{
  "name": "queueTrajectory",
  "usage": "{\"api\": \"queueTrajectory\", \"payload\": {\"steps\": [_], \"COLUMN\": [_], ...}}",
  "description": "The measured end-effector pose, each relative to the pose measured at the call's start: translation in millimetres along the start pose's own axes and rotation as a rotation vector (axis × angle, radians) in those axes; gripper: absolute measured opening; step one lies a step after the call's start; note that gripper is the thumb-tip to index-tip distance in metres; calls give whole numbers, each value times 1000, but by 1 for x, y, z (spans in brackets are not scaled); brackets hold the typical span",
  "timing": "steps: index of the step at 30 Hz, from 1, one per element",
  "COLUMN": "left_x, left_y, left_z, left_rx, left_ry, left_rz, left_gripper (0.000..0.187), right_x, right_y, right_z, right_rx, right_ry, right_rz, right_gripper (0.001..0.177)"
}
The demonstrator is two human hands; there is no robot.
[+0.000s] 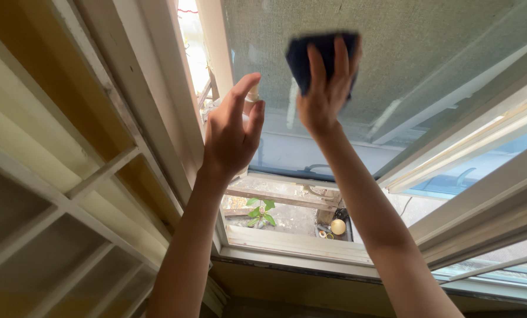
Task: The person cleans a window and its frame using a spray bottle and a blue cloth. They spray the surface and wipe the frame and glass repeatedly, moving around the window to cover different sections.
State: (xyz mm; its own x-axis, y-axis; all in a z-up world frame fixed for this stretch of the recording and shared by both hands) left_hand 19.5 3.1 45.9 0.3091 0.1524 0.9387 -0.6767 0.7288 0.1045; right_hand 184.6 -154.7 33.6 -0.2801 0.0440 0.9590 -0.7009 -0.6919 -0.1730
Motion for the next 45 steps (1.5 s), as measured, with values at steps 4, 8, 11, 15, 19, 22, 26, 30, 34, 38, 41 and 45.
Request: {"api": "queueTrajectory", "payload": {"steps": [4,8,11,15,19,22,26,30,34,38,41,45], "left_x": [-1,-2,-3,-4,-3,-4,-3,-2,-5,-5,-4,-1], "left_y": [3,4,4,-2,-5,-5,-6,-5,-3,-6,-7,-5], "left_z": [-3,-2,-3,-7,-9,-8,-11,-9,-7,-7,-7,-5], "left_rx": [-1,1,-2,-6,1,-1,-3,10,32,-4,-14,9], "left_ry": [1,-27,-40,-22,-40,-71,-4,-24,-66,-46,-29,-21], "left_rz": [25,38,29,10,19,30,-6,14,26,-8,-24,-11], "left_gripper": [34,35,34,34,34,33,35,34,34,34,35,35], "right_x": [25,-45,-134,-218,-182,-104,-15,-6,-78,-151,-152,-55], "right_y": [-51,-61,-60,-6,42,63,34,-4,-19,7,38,79], "right_z": [-58,-93,-73,-13,62,93,79,16,-19,9,62,128], "right_rx": [-25,75,92,33,-85,-88,-24,-2,56,73,7,-113], "right_ry": [-31,-6,78,343,248,55,-168,12,252,352,315,-62], "right_rz": [-10,-110,-359,-465,-334,-63,177,82,-257,-469,-429,110], "right_gripper": [65,51,53,59,71,65,56,60,67,76,80,50]}}
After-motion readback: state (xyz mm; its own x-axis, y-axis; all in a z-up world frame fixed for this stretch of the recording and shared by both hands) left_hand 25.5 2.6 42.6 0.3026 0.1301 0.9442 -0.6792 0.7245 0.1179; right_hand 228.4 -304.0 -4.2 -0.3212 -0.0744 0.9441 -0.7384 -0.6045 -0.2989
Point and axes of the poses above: each hand's wrist, its own x-axis towards the middle knuckle, its own y-axis out of the back of the hand, z = x × y, the point moved 5 cm from there along x, towards the middle knuckle, and after that the axes turned 7 degrees about z, right-handed, at the moved point
